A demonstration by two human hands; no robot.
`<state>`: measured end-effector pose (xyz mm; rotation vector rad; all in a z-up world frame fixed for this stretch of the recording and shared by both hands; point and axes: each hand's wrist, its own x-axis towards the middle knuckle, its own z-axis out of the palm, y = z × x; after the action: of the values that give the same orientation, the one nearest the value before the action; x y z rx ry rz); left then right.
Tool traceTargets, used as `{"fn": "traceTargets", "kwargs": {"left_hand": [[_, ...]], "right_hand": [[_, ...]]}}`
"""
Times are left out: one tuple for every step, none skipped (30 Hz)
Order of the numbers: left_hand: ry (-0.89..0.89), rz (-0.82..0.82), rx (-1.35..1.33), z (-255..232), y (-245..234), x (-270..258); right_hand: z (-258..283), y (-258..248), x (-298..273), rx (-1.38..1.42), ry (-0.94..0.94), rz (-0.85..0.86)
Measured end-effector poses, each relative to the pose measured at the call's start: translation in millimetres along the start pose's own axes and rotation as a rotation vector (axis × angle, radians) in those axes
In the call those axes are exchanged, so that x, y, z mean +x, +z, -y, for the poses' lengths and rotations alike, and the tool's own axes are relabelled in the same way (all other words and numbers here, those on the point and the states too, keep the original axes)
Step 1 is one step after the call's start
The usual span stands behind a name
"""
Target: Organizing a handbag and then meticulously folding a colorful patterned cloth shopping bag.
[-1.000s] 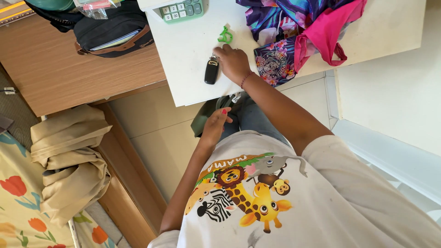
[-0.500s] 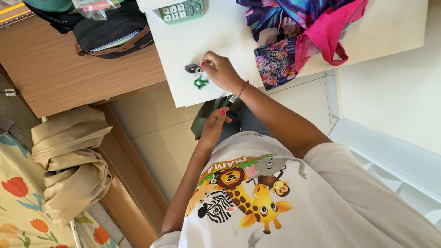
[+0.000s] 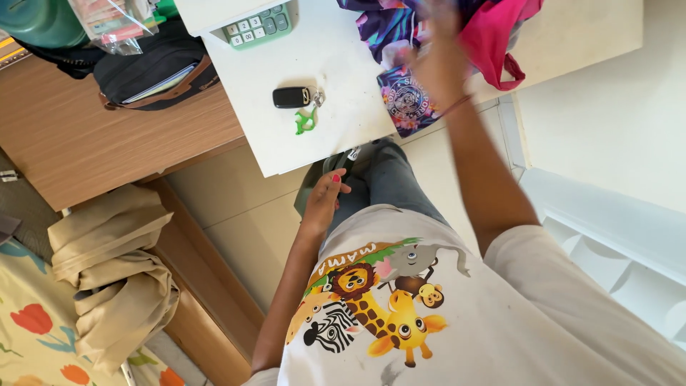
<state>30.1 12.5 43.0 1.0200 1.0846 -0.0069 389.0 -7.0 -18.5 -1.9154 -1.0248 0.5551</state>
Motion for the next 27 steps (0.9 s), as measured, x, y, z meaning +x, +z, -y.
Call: {"fn": "traceTargets", "kwargs": {"left_hand": [[0.002,0.006,0.004,0.3,0.5,0.2],[0.007,0.012,0.008,-0.8,0.9,1.9],[0.008,0.014,0.009,-0.3,2.7,2.3],[0.004,0.018,0.015,-0.6,4.1,3.7],[0.000,0.022,0.020,-1.0,5.7,5.3],[0.002,0.024,0.022,-2.3,6.3,6.8],[0.002,0.025,0.022,-3.4,6.9,8.5],[-0.002,0.026,0.021,-2.6,7.5,8.0],[-0.004,0.027,0.022,-1.1,6.7,8.6],[0.000,0.030,0.019,0.5,6.2,8.4],[0.004,0.034,0.017,1.9,5.6,7.9],[0.010,0.034,0.017,2.5,5.8,9.7],[0.016,0.033,0.013,3.0,5.7,11.5],[0.018,0.028,0.009,3.8,4.6,11.5],[0.020,0.025,0.009,5.5,3.2,13.1],[0.021,0.023,0.006,9.3,2.4,12.9],[0.023,0.021,0.002,13.3,1.5,12.7],[0.023,0.020,0.000,7.6,2.9,10.6],[0.018,-0.002,0.020,1.8,4.1,8.2],[0.013,-0.026,0.038,-3.5,5.6,5.4],[0.012,-0.029,0.033,2.0,3.0,4.4],[0.022,-0.072,0.081,7.2,0.1,4.2],[0.031,-0.114,0.129,12.5,-3.3,3.4],[0.032,-0.125,0.121,12.3,-8.9,-1.9],[0.025,-0.122,0.211,12.4,-15.1,-7.7],[0.021,-0.121,0.298,12.7,-21.1,-12.9],[0.025,-0.134,0.288,13.3,-24.5,-16.6]], "right_hand": [[-14.1,-22.2,2.6,-0.273,-0.023,-0.067],[-28.0,-45.0,7.2,-0.546,-0.050,-0.135],[-29.7,-46.3,4.4,-0.548,-0.049,-0.137],[-31.4,-47.7,2.9,-0.534,-0.063,-0.059],[-33.1,-49.3,1.7,-0.517,-0.079,0.019],[-22.7,-37.2,-5.2,-0.517,-0.079,0.016],[-12.5,-24.9,-12.1,-0.616,-0.013,0.066],[-2.5,-11.7,-21.8,-0.713,0.055,0.120],[-6.6,-1.2,-30.6,-0.712,0.058,0.121],[-10.3,8.5,-40.6,-0.667,0.028,0.088],[-13.6,18.3,-50.7,-0.623,-0.002,0.056],[-10.1,17.4,-54.0,-0.623,-0.006,0.053],[-6.4,16.7,-57.2,-0.572,-0.036,0.054],[-2.0,17.5,-61.5,-0.517,-0.066,0.058],[10.8,13.3,-60.4,-0.514,-0.069,0.058],[23.2,8.8,-62.4,-0.282,-0.005,0.149],[35.5,4.5,-64.5,-0.049,0.059,0.238],[40.5,3.0,-66.7,-0.050,0.058,0.240],[45.8,1.7,-69.0,0.127,0.155,0.273],[51.1,0.4,-71.1,0.303,0.252,0.307],[57.3,-3.9,-70.4,0.301,0.251,0.313],[63.7,-7.5,-67.5,0.187,0.141,0.187],[70.8,-10.7,-64.9,0.074,0.029,0.061],[82.8,-13.2,-62.8,0.076,0.022,0.071],[95.5,-15.2,-61.1,-0.119,-0.021,0.043],[108.4,-17.1,-58.1,-0.315,-0.072,0.013],[109.6,-9.3,-61.5,-0.313,-0.086,0.022]]}}
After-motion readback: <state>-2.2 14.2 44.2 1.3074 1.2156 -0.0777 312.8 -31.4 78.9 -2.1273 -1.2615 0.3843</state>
